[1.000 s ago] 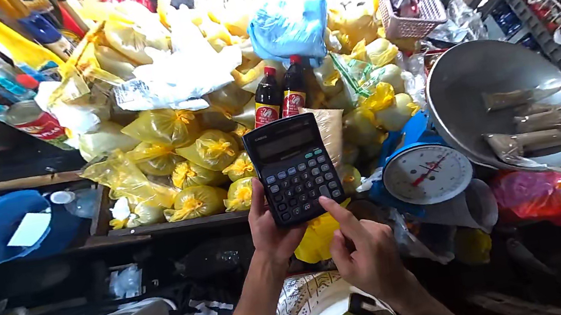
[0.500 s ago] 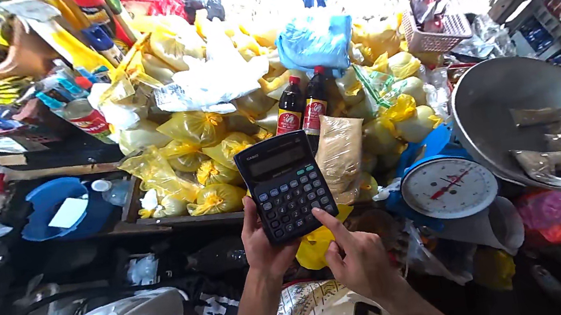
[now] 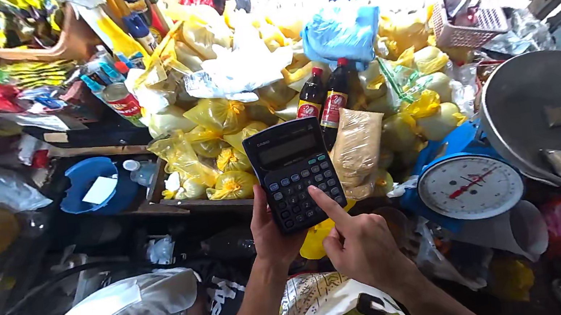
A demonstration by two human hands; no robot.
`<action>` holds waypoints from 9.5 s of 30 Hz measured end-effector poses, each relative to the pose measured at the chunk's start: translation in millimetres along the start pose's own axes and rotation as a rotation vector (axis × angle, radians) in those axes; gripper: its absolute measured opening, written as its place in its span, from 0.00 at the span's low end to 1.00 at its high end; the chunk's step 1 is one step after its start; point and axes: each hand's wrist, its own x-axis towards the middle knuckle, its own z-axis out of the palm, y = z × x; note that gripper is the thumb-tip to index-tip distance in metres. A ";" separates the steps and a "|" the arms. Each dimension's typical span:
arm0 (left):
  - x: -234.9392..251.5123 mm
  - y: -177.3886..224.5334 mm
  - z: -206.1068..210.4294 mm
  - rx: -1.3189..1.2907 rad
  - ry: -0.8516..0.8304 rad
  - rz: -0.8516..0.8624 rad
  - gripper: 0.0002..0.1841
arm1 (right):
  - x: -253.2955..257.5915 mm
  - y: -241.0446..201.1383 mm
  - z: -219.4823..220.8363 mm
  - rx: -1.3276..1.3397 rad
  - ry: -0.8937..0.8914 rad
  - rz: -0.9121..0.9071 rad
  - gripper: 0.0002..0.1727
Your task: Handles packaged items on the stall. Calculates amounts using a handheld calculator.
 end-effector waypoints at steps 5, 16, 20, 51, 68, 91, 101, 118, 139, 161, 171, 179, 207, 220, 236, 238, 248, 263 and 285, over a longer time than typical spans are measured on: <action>2.5 -5.9 4.0 -0.006 -0.006 -0.041 0.36 | -2.0 0.7 -1.6 -0.009 0.001 0.013 0.40; 8.1 -11.5 5.4 -0.102 -0.043 -0.135 0.41 | -38.2 14.9 2.5 -0.017 0.203 0.074 0.32; 8.5 -16.1 7.0 -0.040 -0.036 -0.141 0.40 | -34.9 9.4 -6.4 0.014 0.231 0.073 0.26; 9.3 -16.0 7.0 -0.040 -0.043 -0.059 0.37 | -33.5 21.3 15.3 -0.052 0.314 0.105 0.30; -61.8 68.9 -42.4 0.097 0.206 0.418 0.30 | 295.1 240.1 -22.0 -0.236 0.272 0.536 0.58; 55.0 41.3 7.1 0.065 0.026 0.176 0.34 | 127.6 75.6 -20.2 0.039 0.379 -0.107 0.20; 71.0 -21.7 42.8 -0.034 -0.038 -0.208 0.35 | 23.9 41.8 -22.1 -0.071 0.550 0.016 0.29; 59.0 -35.2 46.2 -0.044 -0.049 -0.262 0.37 | -20.6 34.6 -28.8 -0.049 0.659 0.085 0.29; 56.8 -40.6 51.6 -0.130 -0.095 -0.287 0.39 | -36.9 44.7 -26.7 -0.089 0.575 0.146 0.24; 58.7 -49.5 64.2 -0.146 -0.087 -0.339 0.39 | -44.4 47.8 -36.0 -0.031 0.614 0.140 0.22; 51.9 -46.3 64.8 -0.087 -0.078 -0.291 0.39 | -33.1 39.2 -29.0 -0.095 0.581 0.136 0.32; 46.5 -43.4 64.6 -0.044 -0.053 -0.256 0.38 | -30.7 26.1 -25.2 -0.092 0.501 0.120 0.36; 37.8 -39.6 65.0 -0.020 -0.097 -0.248 0.39 | -31.4 30.0 -32.3 -0.090 0.619 0.083 0.27; 35.3 -38.4 59.6 -0.020 -0.074 -0.236 0.38 | -31.1 29.2 -29.2 -0.029 0.594 0.043 0.27; 36.1 -43.6 54.9 -0.021 -0.102 -0.246 0.39 | -35.7 37.7 -26.5 -0.008 0.607 0.075 0.31; 35.5 -44.2 54.5 -0.017 -0.093 -0.241 0.39 | -36.5 37.7 -26.3 -0.009 0.604 0.079 0.30; 34.3 -46.2 55.4 -0.032 -0.097 -0.241 0.38 | -39.9 38.8 -22.1 -0.014 0.594 0.078 0.29; 32.4 -46.0 54.6 -0.073 -0.072 -0.244 0.39 | -40.4 45.7 -10.6 -0.061 0.600 0.066 0.26; 29.6 -39.7 51.8 -0.056 -0.086 -0.242 0.38 | -48.9 25.5 -25.9 -0.059 0.616 -0.020 0.31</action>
